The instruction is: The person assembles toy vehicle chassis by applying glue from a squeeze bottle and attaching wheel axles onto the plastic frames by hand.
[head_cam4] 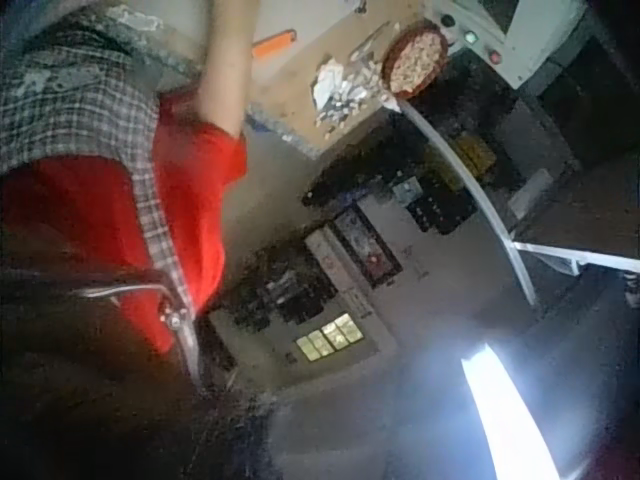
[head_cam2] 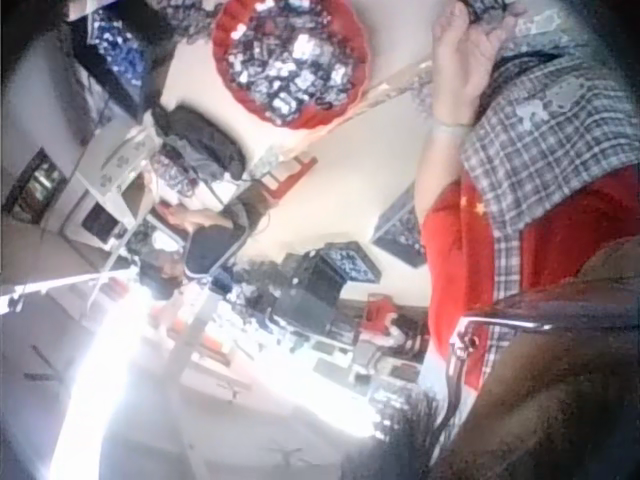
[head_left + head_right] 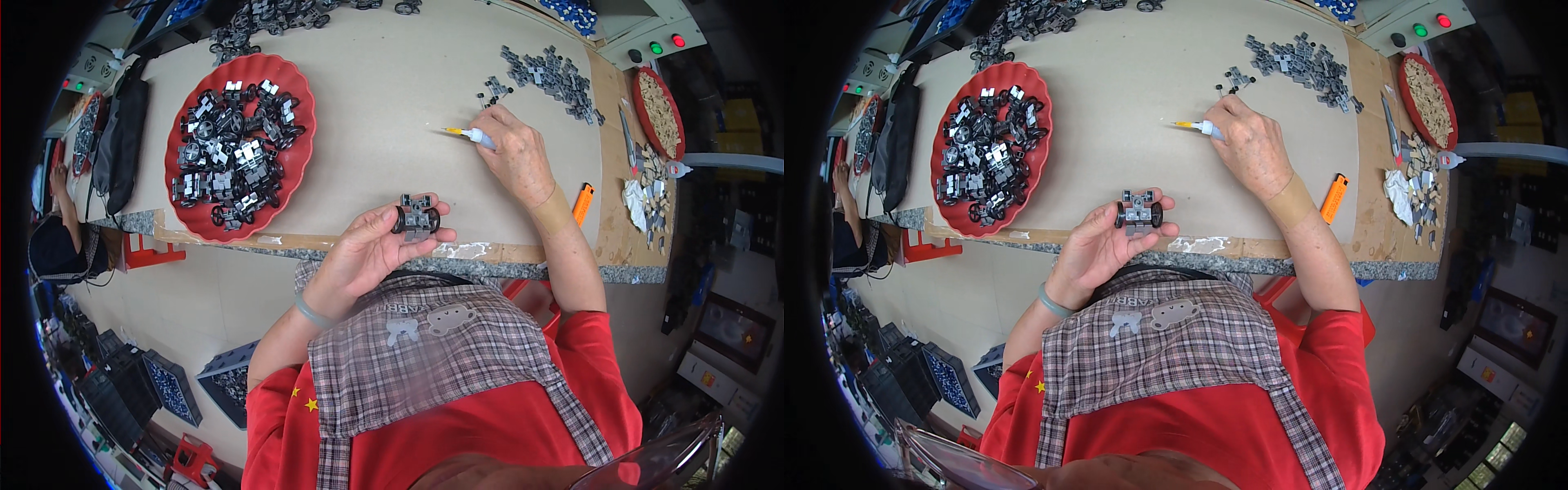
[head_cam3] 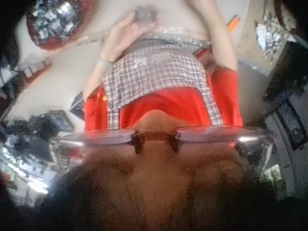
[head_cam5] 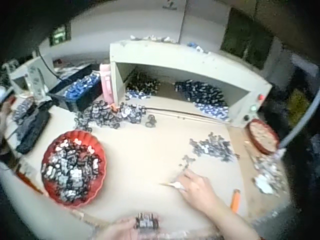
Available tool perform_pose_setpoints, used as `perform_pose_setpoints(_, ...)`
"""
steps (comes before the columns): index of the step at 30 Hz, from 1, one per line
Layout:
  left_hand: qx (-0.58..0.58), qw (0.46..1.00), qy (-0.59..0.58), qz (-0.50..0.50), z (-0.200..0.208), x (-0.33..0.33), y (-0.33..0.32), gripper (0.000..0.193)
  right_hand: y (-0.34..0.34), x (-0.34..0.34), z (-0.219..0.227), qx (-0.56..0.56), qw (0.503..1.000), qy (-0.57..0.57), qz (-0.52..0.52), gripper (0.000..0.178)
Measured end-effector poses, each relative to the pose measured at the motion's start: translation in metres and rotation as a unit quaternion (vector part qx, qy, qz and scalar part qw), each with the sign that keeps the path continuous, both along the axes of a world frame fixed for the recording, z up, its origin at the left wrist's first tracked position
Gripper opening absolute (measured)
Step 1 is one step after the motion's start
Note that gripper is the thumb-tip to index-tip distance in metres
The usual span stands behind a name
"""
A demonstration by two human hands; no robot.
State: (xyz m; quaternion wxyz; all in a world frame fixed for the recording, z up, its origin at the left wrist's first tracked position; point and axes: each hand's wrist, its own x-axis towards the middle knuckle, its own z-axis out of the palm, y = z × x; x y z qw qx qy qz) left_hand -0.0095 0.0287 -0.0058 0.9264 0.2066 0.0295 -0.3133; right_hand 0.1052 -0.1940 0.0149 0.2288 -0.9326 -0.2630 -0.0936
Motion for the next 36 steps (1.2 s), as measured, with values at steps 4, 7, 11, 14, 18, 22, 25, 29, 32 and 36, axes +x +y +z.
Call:
perform_pose_setpoints(4, -0.03, 0.999, 0.016, 0.012, 0.0, -0.001, -0.002, 0.054, -0.002, -0.004, 0.002, 0.062, 0.998, 0.003, 0.03, 0.014)
perform_pose_setpoints(7, -0.024, 1.0, 0.014, 0.012, 0.0, -0.002, -0.002, 0.053, 0.003, -0.019, 0.015, 0.147, 0.982, 0.122, 0.004, 0.012)
perform_pose_setpoints(11, -0.01, 1.0, 0.001, 0.02, 0.001, -0.001, -0.003, 0.047, 0.013, -0.04, 0.027, 0.245, 0.954, 0.169, 0.041, 0.011)
perform_pose_setpoints(14, 0.007, 1.0, -0.007, 0.024, 0.002, -0.001, -0.005, 0.041, 0.02, -0.057, 0.033, 0.272, 0.94, 0.198, 0.058, 0.015)
perform_pose_setpoints(18, 0.013, 1.0, -0.002, 0.019, 0.001, -0.002, -0.007, 0.037, 0.022, -0.066, 0.033, 0.232, 0.955, 0.151, 0.108, 0.022)
perform_pose_setpoints(22, 0.005, 1.0, 0.005, 0.022, -0.002, -0.004, -0.009, 0.038, 0.025, -0.069, 0.032, 0.23, 0.955, 0.14, 0.124, 0.023)
perform_pose_setpoints(25, -0.007, 0.999, 0.025, 0.023, -0.001, -0.003, -0.009, 0.039, 0.025, -0.071, 0.031, 0.213, 0.963, 0.11, 0.125, 0.023)
perform_pose_setpoints(29, -0.004, 0.998, 0.055, 0.019, 0.003, -0.003, -0.009, 0.04, 0.024, -0.072, 0.028, 0.212, 0.967, 0.063, 0.124, 0.022)
perform_pose_setpoints(32, 0.005, 0.998, 0.056, 0.035, 0.001, -0.004, -0.011, 0.04, 0.024, -0.072, 0.025, 0.183, 0.972, 0.041, 0.144, 0.022)
perform_pose_setpoints(36, 0.026, 0.999, 0.031, 0.032, 0.005, -0.004, -0.011, 0.041, 0.023, -0.07, 0.023, 0.158, 0.975, 0.019, 0.157, 0.023)
